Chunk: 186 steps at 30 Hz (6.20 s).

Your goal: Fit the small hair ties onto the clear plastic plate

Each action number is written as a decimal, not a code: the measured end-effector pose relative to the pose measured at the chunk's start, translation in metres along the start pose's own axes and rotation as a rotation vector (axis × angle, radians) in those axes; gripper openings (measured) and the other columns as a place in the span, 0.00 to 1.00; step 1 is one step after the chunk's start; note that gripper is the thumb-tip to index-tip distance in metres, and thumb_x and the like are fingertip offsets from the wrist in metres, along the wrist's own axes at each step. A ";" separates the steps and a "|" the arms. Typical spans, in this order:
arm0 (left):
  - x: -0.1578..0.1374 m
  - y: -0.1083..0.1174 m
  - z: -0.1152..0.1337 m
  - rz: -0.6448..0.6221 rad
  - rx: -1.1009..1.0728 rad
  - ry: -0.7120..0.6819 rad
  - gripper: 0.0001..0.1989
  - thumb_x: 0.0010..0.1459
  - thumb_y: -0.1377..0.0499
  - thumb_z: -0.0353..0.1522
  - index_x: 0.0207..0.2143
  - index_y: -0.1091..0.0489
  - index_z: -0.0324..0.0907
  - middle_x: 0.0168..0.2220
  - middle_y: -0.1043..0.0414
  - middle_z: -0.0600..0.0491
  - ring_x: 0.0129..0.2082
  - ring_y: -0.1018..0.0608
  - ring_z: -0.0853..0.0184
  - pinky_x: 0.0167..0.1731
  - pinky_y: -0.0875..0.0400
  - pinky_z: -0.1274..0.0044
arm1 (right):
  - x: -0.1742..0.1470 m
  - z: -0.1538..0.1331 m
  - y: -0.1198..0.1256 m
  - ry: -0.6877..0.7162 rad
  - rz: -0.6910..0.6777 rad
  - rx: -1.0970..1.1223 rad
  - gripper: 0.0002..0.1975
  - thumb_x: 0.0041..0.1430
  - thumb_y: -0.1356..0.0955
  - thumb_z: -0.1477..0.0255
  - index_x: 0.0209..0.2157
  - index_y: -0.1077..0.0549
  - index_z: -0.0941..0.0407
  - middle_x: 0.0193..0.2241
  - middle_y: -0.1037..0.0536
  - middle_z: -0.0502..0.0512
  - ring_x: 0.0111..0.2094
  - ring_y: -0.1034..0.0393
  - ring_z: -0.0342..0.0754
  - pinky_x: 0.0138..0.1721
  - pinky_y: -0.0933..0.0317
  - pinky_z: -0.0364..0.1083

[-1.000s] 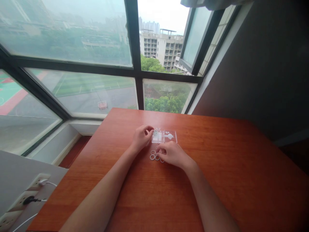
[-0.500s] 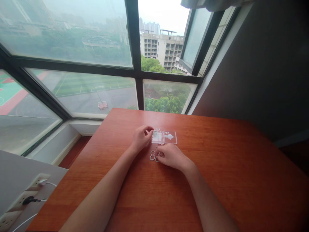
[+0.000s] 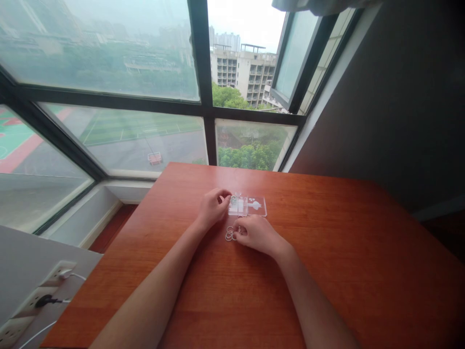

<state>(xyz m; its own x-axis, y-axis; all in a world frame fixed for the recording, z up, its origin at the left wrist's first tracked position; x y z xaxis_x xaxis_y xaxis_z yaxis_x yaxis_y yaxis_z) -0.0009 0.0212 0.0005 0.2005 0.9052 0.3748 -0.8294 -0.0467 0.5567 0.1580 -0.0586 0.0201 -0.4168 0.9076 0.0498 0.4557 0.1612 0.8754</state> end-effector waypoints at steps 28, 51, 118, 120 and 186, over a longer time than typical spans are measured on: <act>-0.008 -0.001 0.038 -0.353 -0.173 -0.024 0.10 0.57 0.42 0.35 0.32 0.26 0.37 0.26 0.27 0.54 0.23 0.33 0.73 0.25 0.39 0.81 | 0.002 0.020 0.013 -0.232 0.551 -0.029 0.05 0.56 0.34 0.70 0.33 0.24 0.53 0.19 0.28 0.46 0.23 0.35 0.42 0.27 0.51 0.40; -0.008 -0.004 0.041 -0.341 -0.175 -0.026 0.08 0.56 0.43 0.32 0.31 0.27 0.37 0.26 0.27 0.55 0.23 0.32 0.74 0.25 0.39 0.82 | 0.002 0.015 0.017 -0.254 0.509 -0.050 0.06 0.57 0.34 0.70 0.33 0.25 0.53 0.21 0.27 0.47 0.24 0.35 0.43 0.28 0.50 0.40; -0.003 0.012 0.015 -0.078 0.290 -0.046 0.06 0.56 0.44 0.30 0.32 0.27 0.42 0.32 0.27 0.53 0.28 0.29 0.69 0.29 0.38 0.78 | -0.002 0.018 -0.001 -0.085 -0.025 0.189 0.09 0.54 0.33 0.72 0.34 0.22 0.51 0.24 0.24 0.46 0.26 0.33 0.40 0.28 0.47 0.39; -0.003 0.012 0.015 -0.080 0.285 -0.047 0.06 0.55 0.44 0.30 0.32 0.27 0.42 0.32 0.27 0.53 0.28 0.29 0.69 0.28 0.38 0.78 | -0.002 0.017 0.000 -0.084 -0.031 0.187 0.08 0.54 0.33 0.72 0.34 0.22 0.51 0.24 0.24 0.46 0.26 0.33 0.40 0.27 0.48 0.39; -0.002 0.013 0.021 -0.110 0.187 -0.096 0.07 0.55 0.44 0.29 0.32 0.26 0.41 0.32 0.26 0.52 0.29 0.28 0.69 0.30 0.35 0.78 | -0.001 0.021 0.009 -0.176 0.037 -0.007 0.09 0.58 0.34 0.71 0.37 0.22 0.49 0.27 0.22 0.49 0.29 0.31 0.43 0.29 0.47 0.40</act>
<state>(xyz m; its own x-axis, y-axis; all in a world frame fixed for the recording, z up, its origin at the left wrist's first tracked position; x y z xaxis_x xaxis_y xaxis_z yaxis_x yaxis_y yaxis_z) -0.0010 0.0101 0.0222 0.3408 0.8650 0.3682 -0.6904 -0.0355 0.7225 0.1788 -0.0505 0.0176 -0.2555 0.9668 -0.0019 0.4622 0.1239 0.8781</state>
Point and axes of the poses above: each hand's wrist, its own x-axis towards the middle knuckle, its own y-axis out of the back of the hand, z = x × y, the point moved 2 cm from there along x, towards the middle knuckle
